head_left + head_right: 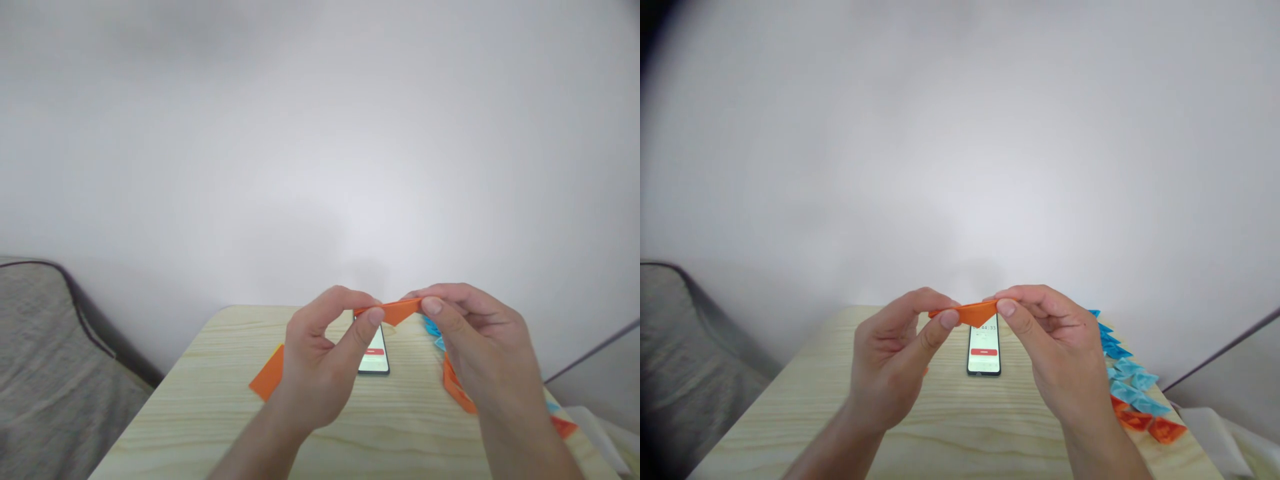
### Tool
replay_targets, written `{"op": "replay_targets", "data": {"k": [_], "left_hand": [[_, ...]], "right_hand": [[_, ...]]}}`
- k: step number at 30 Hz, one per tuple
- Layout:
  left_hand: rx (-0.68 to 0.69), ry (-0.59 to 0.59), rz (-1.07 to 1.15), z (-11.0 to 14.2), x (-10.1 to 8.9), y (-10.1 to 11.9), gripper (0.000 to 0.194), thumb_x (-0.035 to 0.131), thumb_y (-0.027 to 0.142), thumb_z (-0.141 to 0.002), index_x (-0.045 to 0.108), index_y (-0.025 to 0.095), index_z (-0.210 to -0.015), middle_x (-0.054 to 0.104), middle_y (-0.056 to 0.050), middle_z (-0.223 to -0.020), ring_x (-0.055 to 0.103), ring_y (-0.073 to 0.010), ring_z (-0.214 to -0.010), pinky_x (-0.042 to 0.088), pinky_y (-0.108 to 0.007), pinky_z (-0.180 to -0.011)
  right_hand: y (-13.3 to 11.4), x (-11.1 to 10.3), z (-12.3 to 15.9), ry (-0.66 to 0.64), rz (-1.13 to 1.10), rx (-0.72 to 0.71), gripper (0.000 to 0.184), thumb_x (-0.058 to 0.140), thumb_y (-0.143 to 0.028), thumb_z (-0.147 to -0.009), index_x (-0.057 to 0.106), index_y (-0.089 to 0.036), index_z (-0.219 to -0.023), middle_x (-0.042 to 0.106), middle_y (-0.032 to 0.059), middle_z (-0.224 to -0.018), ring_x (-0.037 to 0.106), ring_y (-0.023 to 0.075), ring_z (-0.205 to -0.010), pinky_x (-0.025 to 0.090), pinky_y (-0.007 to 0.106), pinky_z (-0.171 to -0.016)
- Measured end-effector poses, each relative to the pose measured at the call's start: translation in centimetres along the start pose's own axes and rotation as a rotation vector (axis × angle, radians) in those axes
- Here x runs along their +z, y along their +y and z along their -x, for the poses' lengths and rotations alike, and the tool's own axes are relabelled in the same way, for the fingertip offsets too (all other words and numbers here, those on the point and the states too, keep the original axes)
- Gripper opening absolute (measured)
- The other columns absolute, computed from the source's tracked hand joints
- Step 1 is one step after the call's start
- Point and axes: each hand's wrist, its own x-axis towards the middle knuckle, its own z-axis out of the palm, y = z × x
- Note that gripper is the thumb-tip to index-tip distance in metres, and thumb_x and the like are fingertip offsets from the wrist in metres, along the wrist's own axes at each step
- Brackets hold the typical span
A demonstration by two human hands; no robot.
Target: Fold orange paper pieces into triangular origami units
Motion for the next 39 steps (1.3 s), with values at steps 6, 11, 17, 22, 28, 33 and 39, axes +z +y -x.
{"op": "replay_targets", "data": {"k": [6,11,17,22,28,33,39], "left_hand": [[-0.042,-0.012,0.026,-0.3,-0.5,0.3,0.006,0.074,0.028,-0.093,0.079,0.024,-0.094,0.074,-0.003,-0.089,0.065,-0.0184,-0.086,0.050,-0.034,-0.081],[-0.043,-0.036,-0.034,-0.6,-0.8,0.3,0.007,0.076,0.030,-0.092,0.081,0.025,-0.090,0.072,-0.003,-0.082,0.063,-0.0188,-0.083,0.048,-0.035,-0.079],[0.006,-0.124,-0.079,-0.8,-1.0,0.5,0.008,0.074,0.027,-0.093,0.080,0.023,-0.089,0.076,-0.002,-0.085,0.065,-0.0178,-0.083,0.049,-0.035,-0.080],[-0.030,-0.149,-0.083,-0.8,-0.9,0.5,0.014,0.071,0.031,-0.095,0.079,0.022,-0.089,0.074,-0.003,-0.083,0.065,-0.0184,-0.082,0.050,-0.034,-0.079],[0.014,-0.116,-0.133,-1.0,-0.9,0.4,0.012,0.070,0.027,-0.094,0.078,0.022,-0.087,0.067,-0.003,-0.076,0.060,-0.0180,-0.077,0.049,-0.034,-0.074],[0.039,-0.119,-0.140,-0.9,-0.6,0.4,0.011,0.069,0.021,-0.093,0.078,0.021,-0.086,0.066,-0.003,-0.079,0.060,-0.0169,-0.079,0.048,-0.032,-0.072],[0.055,-0.100,-0.112,-0.7,-0.6,0.0,0.010,0.069,0.020,-0.094,0.075,0.020,-0.086,0.063,-0.003,-0.078,0.057,-0.0167,-0.078,0.047,-0.033,-0.072]], "right_hand": [[0.8,-0.3,-0.1,0.023,-0.042,-0.024,0.013,0.082,-0.037,-0.085,0.080,-0.025,-0.090,0.082,0.0047,-0.087,0.077,0.0203,-0.074,0.064,0.031,-0.067],[0.3,-0.5,-0.2,-0.106,0.023,0.016,0.017,0.084,-0.036,-0.084,0.079,-0.025,-0.096,0.081,0.0046,-0.092,0.077,0.0210,-0.083,0.063,0.031,-0.073],[-0.2,0.1,0.0,-0.192,0.185,-0.007,0.013,0.078,-0.036,-0.089,0.079,-0.023,-0.091,0.079,0.0046,-0.089,0.072,0.0195,-0.084,0.059,0.031,-0.075],[-0.1,0.0,0.0,-0.192,0.206,-0.057,0.011,0.077,-0.034,-0.090,0.077,-0.023,-0.091,0.078,0.0051,-0.092,0.072,0.0210,-0.086,0.058,0.034,-0.080],[-0.3,0.2,-0.1,-0.250,0.278,-0.074,0.011,0.075,-0.034,-0.092,0.078,-0.024,-0.094,0.078,0.0050,-0.094,0.072,0.0220,-0.089,0.057,0.034,-0.081],[0.5,0.3,-0.1,-0.256,0.360,-0.150,0.010,0.070,-0.033,-0.096,0.075,-0.025,-0.093,0.076,0.0016,-0.090,0.069,0.0189,-0.084,0.053,0.031,-0.077],[0.6,0.3,-0.1,-0.250,0.343,-0.124,0.011,0.071,-0.036,-0.095,0.076,-0.026,-0.094,0.076,0.0005,-0.090,0.068,0.0182,-0.085,0.053,0.029,-0.077]]}}
